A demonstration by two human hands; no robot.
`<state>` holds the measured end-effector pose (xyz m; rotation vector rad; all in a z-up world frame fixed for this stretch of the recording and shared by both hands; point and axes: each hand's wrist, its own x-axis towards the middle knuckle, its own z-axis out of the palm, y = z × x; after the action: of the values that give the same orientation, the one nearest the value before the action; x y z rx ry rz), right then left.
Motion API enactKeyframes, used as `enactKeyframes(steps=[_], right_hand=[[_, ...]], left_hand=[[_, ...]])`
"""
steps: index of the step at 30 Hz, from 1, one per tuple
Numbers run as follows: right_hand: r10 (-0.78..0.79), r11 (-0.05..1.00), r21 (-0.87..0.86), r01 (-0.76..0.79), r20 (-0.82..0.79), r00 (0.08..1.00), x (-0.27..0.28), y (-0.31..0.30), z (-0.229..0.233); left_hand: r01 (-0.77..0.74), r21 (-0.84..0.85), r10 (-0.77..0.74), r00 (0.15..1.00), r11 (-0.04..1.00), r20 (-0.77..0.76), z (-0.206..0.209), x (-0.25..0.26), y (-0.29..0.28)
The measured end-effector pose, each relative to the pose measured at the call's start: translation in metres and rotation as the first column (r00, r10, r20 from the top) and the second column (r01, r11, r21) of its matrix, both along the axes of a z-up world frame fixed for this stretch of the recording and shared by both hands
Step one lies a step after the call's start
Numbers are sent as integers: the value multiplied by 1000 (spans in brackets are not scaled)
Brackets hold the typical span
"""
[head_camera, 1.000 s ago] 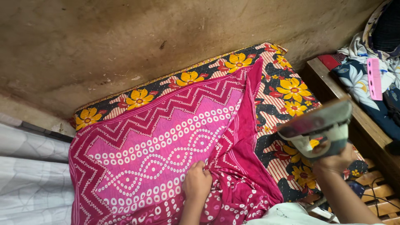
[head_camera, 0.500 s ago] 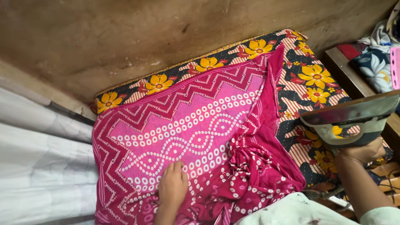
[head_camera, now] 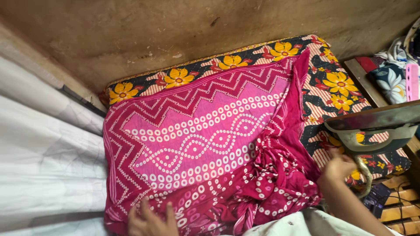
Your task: The person irons a pink patterned cloth on a floral-patterned ironing board. They repeatedly spread, smooth, and iron different sections of the fabric, then fold and reposition it to continue ironing.
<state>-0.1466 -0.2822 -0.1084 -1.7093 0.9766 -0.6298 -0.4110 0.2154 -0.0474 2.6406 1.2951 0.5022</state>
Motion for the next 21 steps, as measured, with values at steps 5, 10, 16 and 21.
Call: enactKeyframes(steps=[5, 10, 16, 21], right_hand=[[483, 855, 89, -511, -496, 722, -33, 75, 36], [811, 579, 366, -729, -357, 464, -36, 115, 73], [977, 188, 766, -615, -84, 194, -31, 135, 126], [439, 151, -60, -987, -890, 121, 2, 139, 195]], left_hand=[[-241, -267, 348, 794, 933, 499, -70, -30, 10], [-130, -535, 475, 661, 835, 581, -50, -17, 13], [353, -934, 887, 416, 47, 201, 62, 61, 12], [668, -713, 648, 450, 213, 615, 138, 119, 2]])
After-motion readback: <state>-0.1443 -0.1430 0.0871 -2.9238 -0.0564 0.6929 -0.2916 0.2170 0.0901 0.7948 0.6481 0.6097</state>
